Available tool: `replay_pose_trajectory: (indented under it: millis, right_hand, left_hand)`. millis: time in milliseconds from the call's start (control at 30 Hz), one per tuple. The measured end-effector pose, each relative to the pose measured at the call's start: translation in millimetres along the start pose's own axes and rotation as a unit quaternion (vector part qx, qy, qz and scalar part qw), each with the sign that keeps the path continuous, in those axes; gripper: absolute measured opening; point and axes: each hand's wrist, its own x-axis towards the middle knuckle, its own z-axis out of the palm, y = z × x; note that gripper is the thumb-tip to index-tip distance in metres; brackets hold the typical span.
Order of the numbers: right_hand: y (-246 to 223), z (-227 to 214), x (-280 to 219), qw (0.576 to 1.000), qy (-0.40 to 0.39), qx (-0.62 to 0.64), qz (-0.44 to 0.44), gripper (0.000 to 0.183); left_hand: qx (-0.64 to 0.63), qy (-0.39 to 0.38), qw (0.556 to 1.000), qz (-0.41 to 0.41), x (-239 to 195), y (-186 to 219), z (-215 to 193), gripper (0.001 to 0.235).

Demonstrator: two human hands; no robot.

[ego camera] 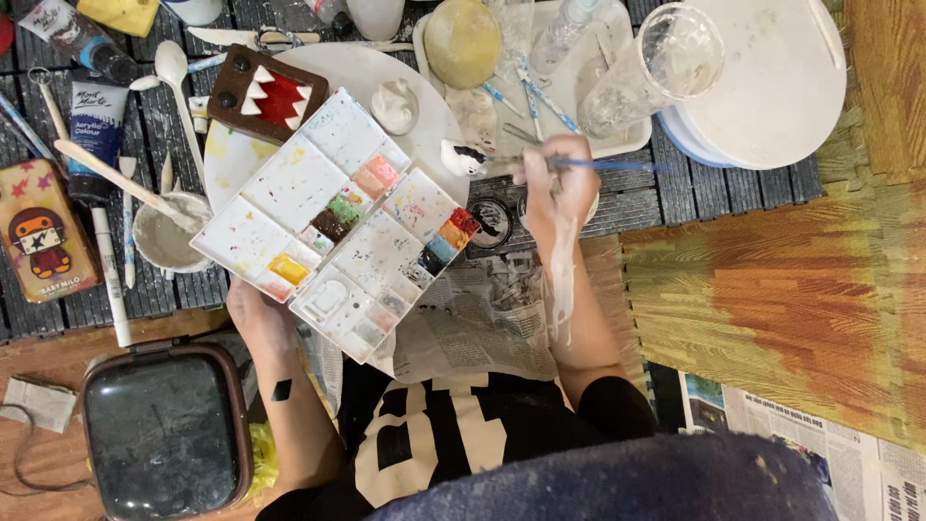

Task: The person paints a small white clay figurine using a fine brush and black paint from a palette. They repeatedly dip the brush into a water container to clean it and continue applying black details to the figurine's head and body.

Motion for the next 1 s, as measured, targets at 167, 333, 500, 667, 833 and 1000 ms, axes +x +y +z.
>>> replay_pose_trajectory:
  millis: [167, 333, 500, 667, 833, 1000]
  right_hand:
    - [-4, 14, 20, 0.996, -0.056, -0.067, -0.037, 0.012]
    - [-11, 17, 19, 0.981, -0.073, -0.151, -0.097, 0.013]
    - [-16, 18, 21, 0.959, -0.069, -0.237, -0.14, 0.018]
    - [-17, 21, 23, 0.956, -0.079, -0.247, -0.137, 0.019]
    - [-17, 22, 24, 0.949, -0.081, -0.261, -0.156, 0.02]
    - [-17, 24, 24, 0.943, -0.082, -0.28, -0.158, 0.02]
  left_hand:
    - [-0.034, -0.017, 0.999, 0.001, 7, -6, -7, 0.036]
    - [-0.029, -0.028, 0.999, 0.016, 6, -17, -19, 0.035]
    - [-0.02, -0.018, 0.999, 0.035, 2, -22, -20, 0.033]
    - [-0.022, -0.024, 0.998, 0.044, 1, -16, -13, 0.031]
    - [-0.021, -0.023, 0.999, 0.037, 0, -9, -6, 0.031]
    - [-0.014, -0.025, 0.999, 0.044, -1, -8, -4, 0.032]
